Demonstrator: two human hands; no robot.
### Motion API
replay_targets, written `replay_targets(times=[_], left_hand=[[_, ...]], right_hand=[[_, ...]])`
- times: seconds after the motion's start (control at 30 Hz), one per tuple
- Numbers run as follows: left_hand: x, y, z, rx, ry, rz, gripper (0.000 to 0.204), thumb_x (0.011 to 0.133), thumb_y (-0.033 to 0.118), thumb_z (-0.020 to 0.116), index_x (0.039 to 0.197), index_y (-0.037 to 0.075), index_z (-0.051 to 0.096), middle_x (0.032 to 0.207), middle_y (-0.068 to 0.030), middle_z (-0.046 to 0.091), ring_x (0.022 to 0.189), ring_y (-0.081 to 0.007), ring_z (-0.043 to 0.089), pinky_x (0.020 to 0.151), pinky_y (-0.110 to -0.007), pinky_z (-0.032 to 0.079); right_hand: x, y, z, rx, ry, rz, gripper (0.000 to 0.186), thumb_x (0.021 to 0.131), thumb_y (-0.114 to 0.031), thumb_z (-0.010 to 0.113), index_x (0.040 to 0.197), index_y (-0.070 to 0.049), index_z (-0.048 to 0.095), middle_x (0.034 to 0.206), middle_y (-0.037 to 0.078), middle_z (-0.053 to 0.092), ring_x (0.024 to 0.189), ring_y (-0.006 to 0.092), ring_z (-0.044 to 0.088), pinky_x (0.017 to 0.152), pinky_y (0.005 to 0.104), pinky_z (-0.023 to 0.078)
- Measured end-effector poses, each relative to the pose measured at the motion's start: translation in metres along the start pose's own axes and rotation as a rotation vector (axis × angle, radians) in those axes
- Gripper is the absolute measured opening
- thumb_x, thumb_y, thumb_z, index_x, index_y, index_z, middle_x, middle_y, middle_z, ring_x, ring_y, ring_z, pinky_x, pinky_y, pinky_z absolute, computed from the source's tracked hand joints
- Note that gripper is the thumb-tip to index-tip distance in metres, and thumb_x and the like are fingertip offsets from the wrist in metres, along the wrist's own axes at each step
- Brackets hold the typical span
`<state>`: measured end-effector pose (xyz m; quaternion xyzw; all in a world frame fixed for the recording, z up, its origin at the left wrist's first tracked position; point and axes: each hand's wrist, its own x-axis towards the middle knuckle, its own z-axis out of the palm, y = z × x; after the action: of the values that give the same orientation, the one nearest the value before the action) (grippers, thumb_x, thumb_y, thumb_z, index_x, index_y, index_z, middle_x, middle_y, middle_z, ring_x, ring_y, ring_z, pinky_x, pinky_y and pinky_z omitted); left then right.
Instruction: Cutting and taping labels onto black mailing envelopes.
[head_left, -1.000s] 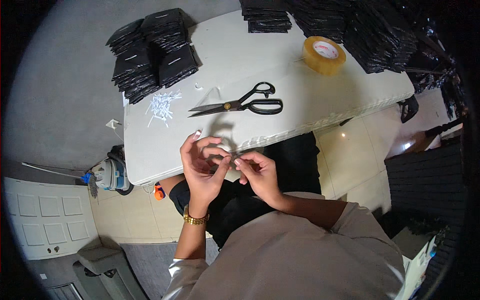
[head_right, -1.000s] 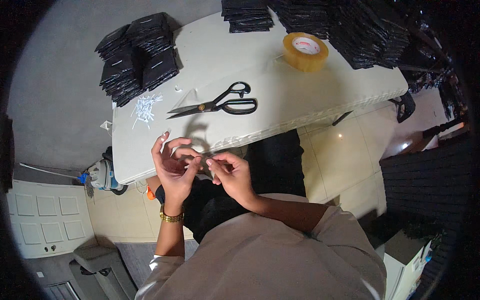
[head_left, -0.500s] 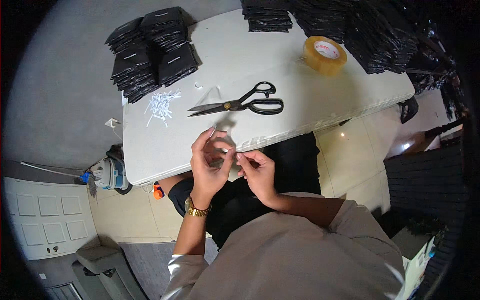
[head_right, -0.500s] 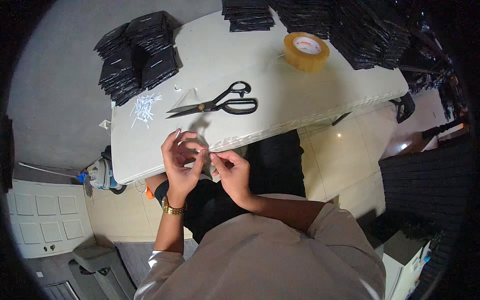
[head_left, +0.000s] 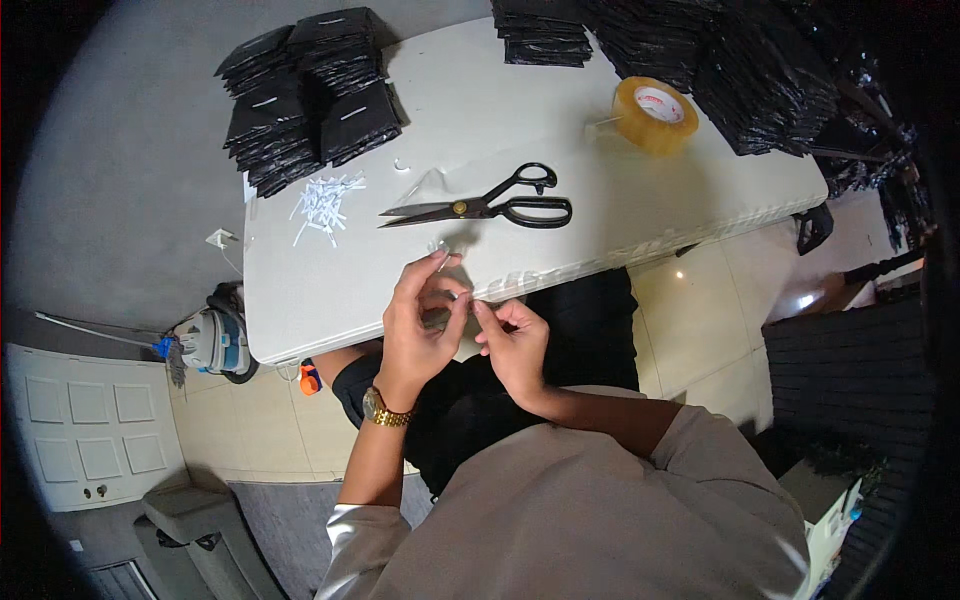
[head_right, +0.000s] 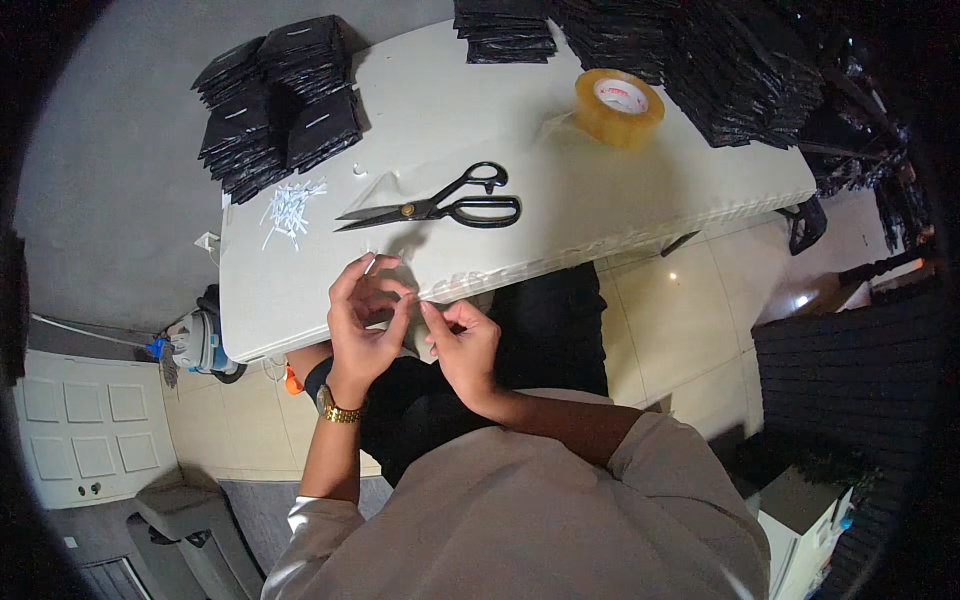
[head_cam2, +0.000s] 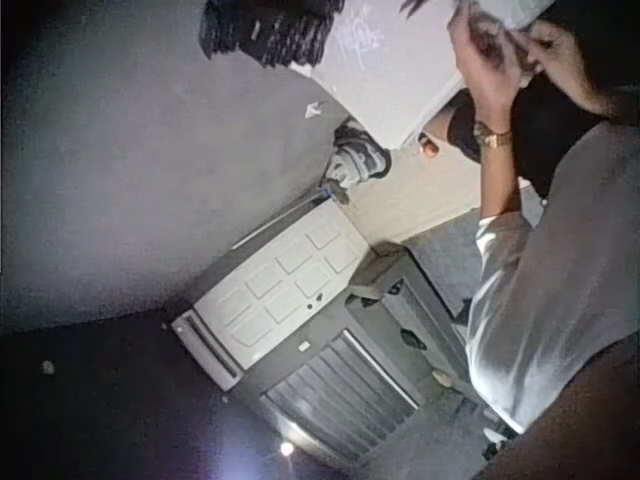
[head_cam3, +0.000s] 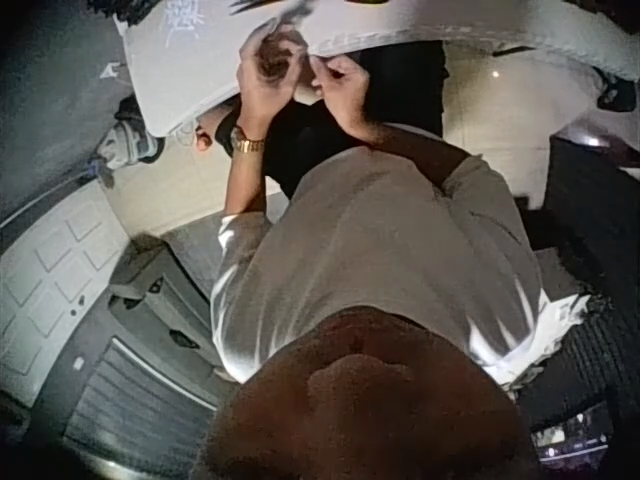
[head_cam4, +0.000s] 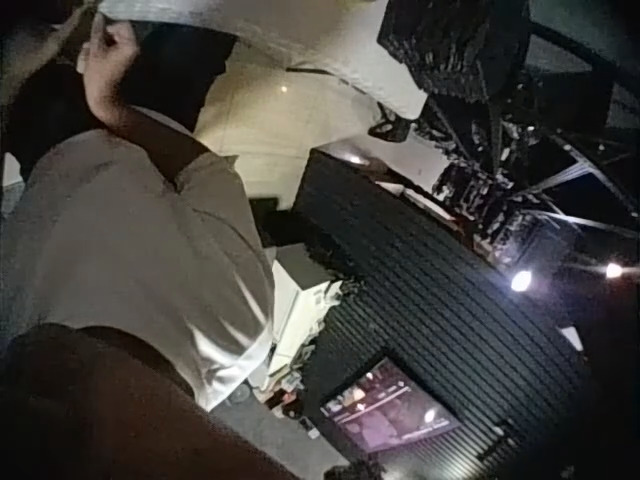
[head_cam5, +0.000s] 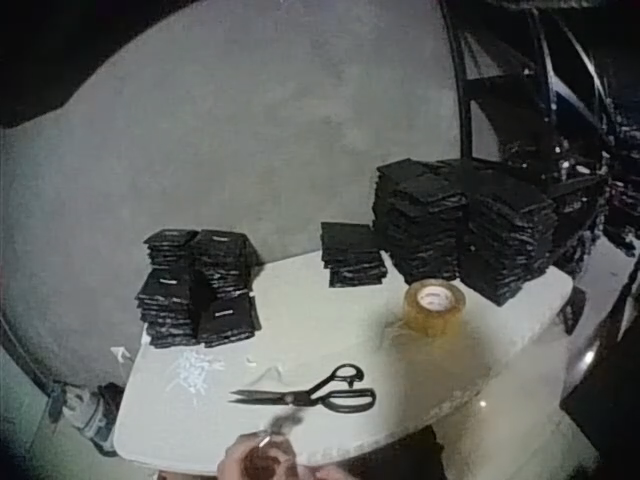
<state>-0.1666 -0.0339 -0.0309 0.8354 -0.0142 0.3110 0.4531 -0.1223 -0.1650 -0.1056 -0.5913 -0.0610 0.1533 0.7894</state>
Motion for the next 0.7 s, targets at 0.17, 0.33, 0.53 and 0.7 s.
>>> replay_targets(times=[0.17,0.33,0.53,0.7], left_hand=[[0.004,0.006,-0.005,0.072,-0.03,0.003,0.08,0.087,-0.015,0.076,0.153,0.005,0.037,0.138,-0.0216,0.063,0.103,-0.0189,0.072,0.078,-0.028,0.064],[0.019,0.018,-0.027,-0.004,0.176,0.079,0.085,0.085,-0.012,0.079,0.155,0.009,0.035,0.131,-0.0196,0.066,0.099,-0.0158,0.066,0.075,-0.026,0.059],[0.004,0.033,-0.045,-0.187,0.206,-0.157,0.088,0.085,-0.014,0.078,0.158,0.007,0.033,0.109,-0.0136,0.071,0.082,-0.0099,0.06,0.072,-0.024,0.054],[-0.011,0.032,-0.037,-0.35,0.199,-0.284,0.086,0.087,-0.018,0.075,0.158,0.006,0.033,0.097,-0.0088,0.072,0.073,-0.0053,0.055,0.072,-0.023,0.052]], right_hand=[[-0.001,0.004,-0.001,0.003,-0.012,0.01,0.047,0.099,-0.018,0.081,0.066,-0.006,0.05,0.057,0.0,0.059,0.049,0.0051,0.059,0.044,0.0241,0.044],[-0.002,-0.002,-0.006,-0.026,-0.103,0.012,0.047,0.1,-0.019,0.08,0.066,-0.006,0.05,0.055,-0.001,0.057,0.048,0.0042,0.058,0.043,0.0237,0.043],[-0.011,-0.017,-0.017,-0.046,-0.414,-0.134,0.02,0.101,-0.012,0.076,0.09,-0.004,0.062,0.069,-0.003,0.062,0.052,0.0001,0.054,0.045,0.0206,0.042],[-0.013,-0.031,-0.005,0.075,-0.451,0.005,0.021,0.101,-0.009,0.075,0.12,-0.003,0.067,0.076,-0.002,0.065,0.054,-0.0003,0.051,0.046,0.0198,0.042]])
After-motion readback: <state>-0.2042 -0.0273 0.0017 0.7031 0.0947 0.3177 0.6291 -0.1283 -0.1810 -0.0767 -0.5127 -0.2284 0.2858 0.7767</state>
